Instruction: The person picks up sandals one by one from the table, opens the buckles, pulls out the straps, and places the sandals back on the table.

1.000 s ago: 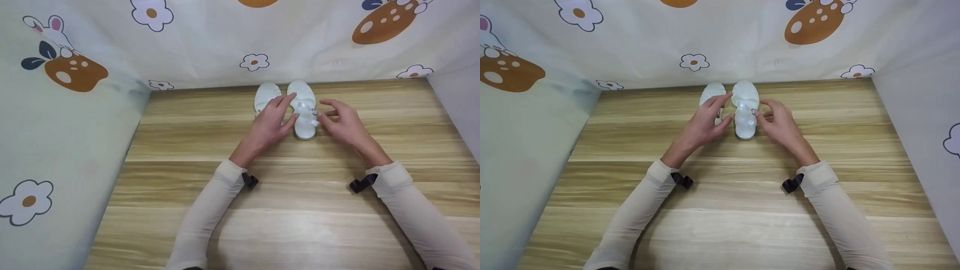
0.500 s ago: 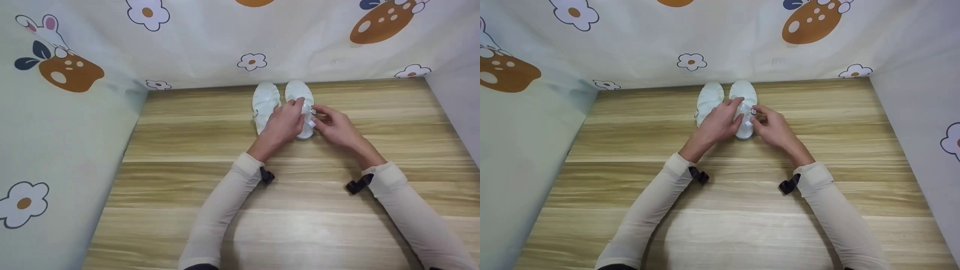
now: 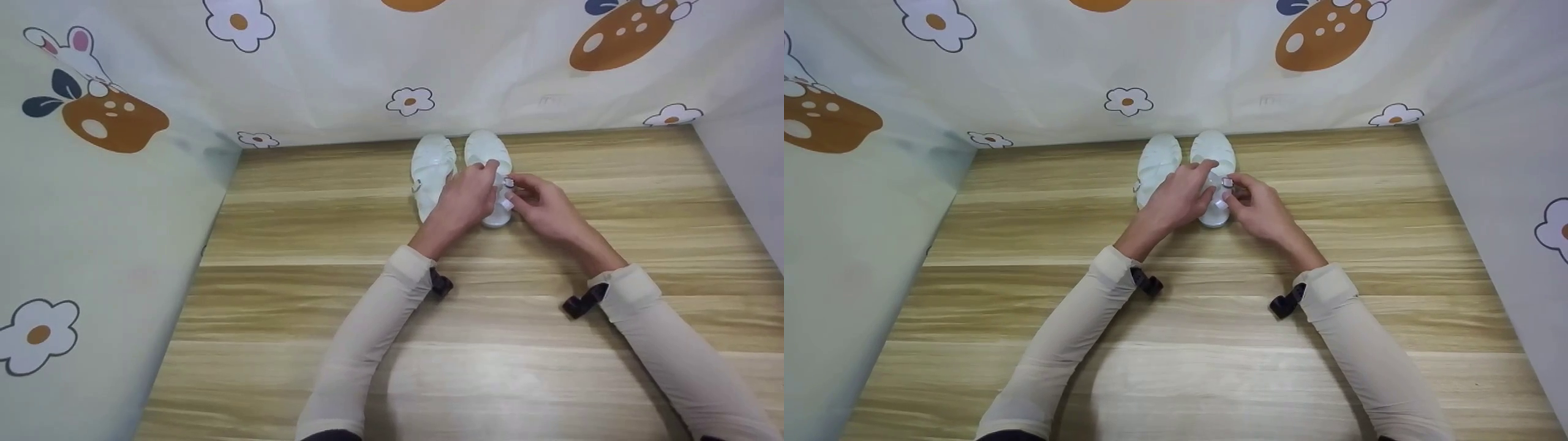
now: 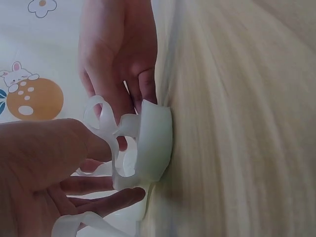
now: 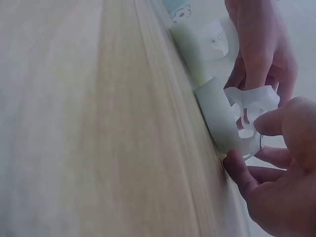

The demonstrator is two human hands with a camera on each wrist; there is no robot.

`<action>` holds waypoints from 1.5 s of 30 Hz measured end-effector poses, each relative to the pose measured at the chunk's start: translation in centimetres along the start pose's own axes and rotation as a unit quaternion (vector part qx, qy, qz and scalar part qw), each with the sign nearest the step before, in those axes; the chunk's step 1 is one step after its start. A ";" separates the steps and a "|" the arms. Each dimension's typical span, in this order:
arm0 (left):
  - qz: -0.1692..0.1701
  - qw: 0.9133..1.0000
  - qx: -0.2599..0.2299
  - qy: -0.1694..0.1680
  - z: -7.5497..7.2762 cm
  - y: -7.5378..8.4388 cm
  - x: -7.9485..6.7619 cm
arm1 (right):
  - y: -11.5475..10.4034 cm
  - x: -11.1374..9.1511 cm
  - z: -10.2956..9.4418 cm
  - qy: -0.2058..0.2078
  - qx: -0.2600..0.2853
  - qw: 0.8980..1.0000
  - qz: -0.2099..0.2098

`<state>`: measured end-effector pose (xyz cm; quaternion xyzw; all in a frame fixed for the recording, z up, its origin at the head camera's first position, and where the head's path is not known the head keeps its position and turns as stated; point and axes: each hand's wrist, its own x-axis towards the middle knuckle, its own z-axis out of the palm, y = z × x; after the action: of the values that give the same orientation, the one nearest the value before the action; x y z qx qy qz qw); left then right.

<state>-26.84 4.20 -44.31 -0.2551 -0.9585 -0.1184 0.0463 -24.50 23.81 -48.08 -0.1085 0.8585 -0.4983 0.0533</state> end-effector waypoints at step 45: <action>0.081 0.990 -0.094 0.061 -0.2 -0.5 -10.1 | -2.4 -6.7 2.3 -0.051 0.063 0.996 -0.025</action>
<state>-18.35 -1.12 -45.75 -0.3271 -0.9148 -0.2193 0.0898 -17.23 22.28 -47.25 -0.1517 0.8186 -0.5465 0.0908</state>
